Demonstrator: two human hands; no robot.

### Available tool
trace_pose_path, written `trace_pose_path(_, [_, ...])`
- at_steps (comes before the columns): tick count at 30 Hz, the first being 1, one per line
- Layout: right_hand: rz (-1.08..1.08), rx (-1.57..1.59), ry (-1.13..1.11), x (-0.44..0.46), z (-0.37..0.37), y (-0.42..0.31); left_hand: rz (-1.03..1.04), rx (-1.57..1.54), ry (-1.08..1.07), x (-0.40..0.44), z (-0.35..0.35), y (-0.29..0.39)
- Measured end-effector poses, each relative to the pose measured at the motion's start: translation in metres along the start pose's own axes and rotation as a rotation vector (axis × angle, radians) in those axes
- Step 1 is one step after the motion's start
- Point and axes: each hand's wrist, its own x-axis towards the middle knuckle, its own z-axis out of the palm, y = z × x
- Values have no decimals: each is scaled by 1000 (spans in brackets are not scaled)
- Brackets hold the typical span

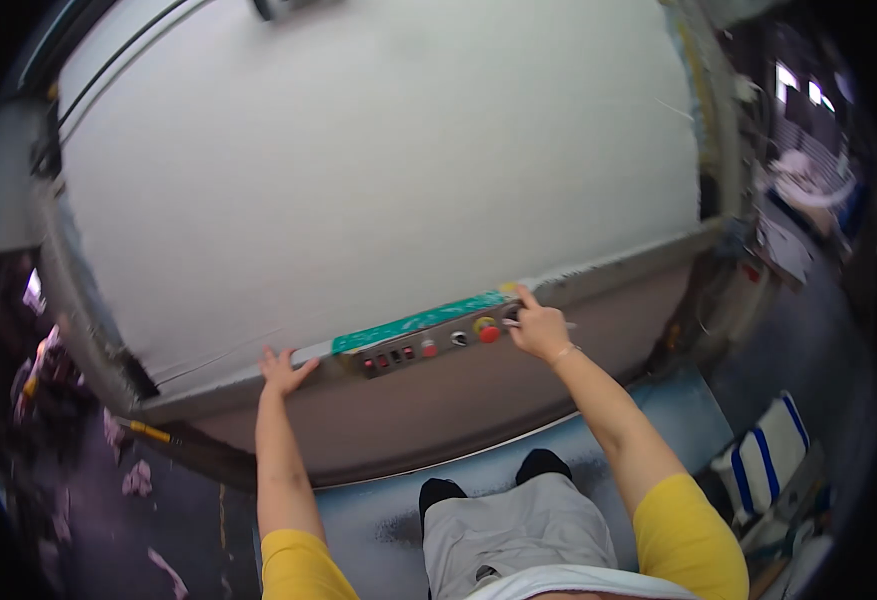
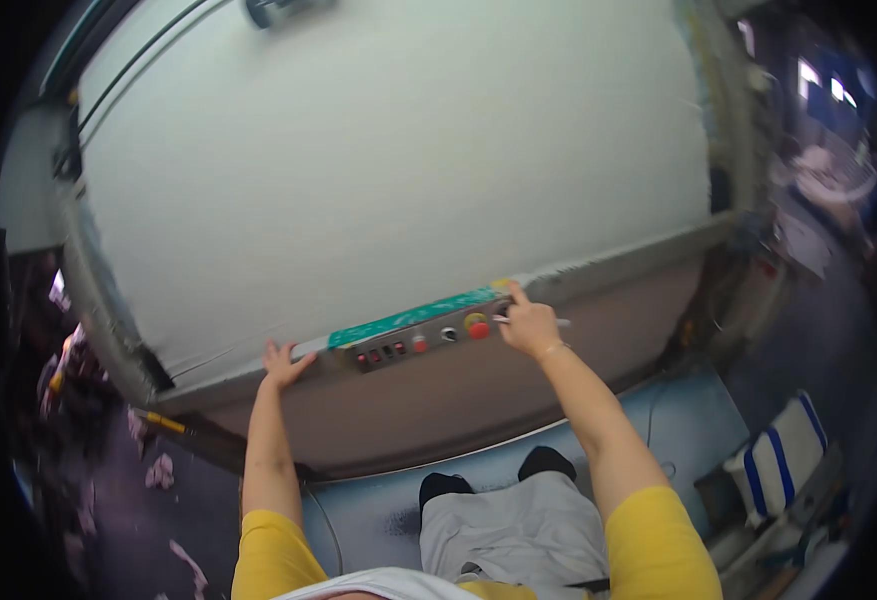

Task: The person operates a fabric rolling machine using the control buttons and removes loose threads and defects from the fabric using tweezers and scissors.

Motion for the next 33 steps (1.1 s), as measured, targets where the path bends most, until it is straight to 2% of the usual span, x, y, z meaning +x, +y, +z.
trace_pose_path(13, [-127,29,116,4,8,3,-87,25,-26,-5,-7,10])
trace_pose_path(15, [-73,14,80,4,6,0,-95,-12,-38,-7,-7,13])
trace_pose_path(25, [-75,-12,71,5,8,-1,-47,-61,-53,-14,-14,13])
trace_pose_path(28, [-53,-23,64,2,5,-1,-122,-72,-58,-8,-8,12])
trace_pose_path(33, [-45,-26,73,2,4,-6,7,37,-19,0,0,2])
